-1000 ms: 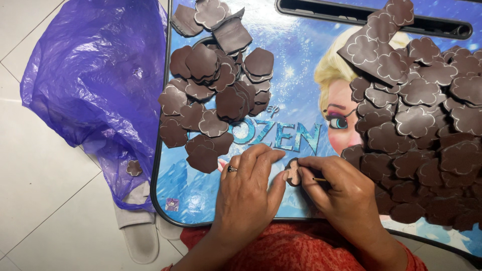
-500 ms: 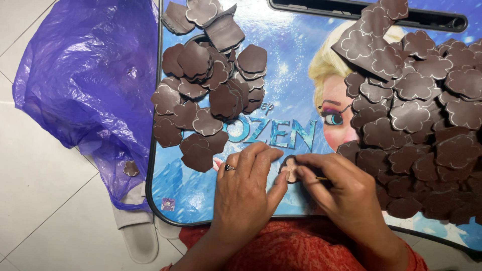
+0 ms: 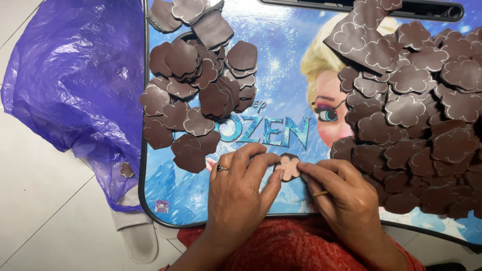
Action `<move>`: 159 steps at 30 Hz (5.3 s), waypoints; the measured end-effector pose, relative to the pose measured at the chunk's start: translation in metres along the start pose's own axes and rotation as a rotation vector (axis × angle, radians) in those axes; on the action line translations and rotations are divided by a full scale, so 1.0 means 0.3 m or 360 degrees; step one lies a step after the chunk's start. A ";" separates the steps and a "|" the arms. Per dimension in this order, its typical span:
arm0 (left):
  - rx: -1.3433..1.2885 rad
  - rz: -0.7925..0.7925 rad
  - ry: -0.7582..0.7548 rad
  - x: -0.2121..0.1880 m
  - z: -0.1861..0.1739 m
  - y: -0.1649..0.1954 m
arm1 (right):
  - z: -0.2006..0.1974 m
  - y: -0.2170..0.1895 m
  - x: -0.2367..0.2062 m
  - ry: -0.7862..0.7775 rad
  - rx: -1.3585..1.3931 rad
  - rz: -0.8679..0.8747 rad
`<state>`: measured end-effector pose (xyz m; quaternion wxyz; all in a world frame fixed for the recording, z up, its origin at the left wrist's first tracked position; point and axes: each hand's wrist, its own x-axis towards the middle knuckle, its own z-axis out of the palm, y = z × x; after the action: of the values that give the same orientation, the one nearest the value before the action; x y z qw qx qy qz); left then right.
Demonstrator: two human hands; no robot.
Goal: The person sits on the floor and uses a small pointed tool to trace or emboss a white outline on brown flower-shaped paper cutouts. They handle the pieces one at a time, then place the finished pieces into a purple plastic bag.
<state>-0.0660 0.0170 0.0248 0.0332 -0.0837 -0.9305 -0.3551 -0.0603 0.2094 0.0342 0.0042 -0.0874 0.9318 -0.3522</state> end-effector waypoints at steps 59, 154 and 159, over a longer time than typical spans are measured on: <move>-0.0020 0.0117 0.0002 -0.012 0.002 -0.016 | 0.005 0.015 0.007 -0.0035 -0.0125 -0.0026; 0.1212 0.0527 -0.0002 -0.130 0.072 0.051 | -0.103 0.029 -0.030 0.0206 0.0350 -0.0026; 0.1333 0.0615 -0.0081 -0.163 0.075 0.058 | -0.068 0.012 -0.059 0.0307 0.0350 -0.0092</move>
<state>-0.0149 0.0384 0.0135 0.1068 -0.2438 -0.9616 0.0662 -0.0448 0.2283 0.0461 -0.0858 -0.0789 0.8808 -0.4588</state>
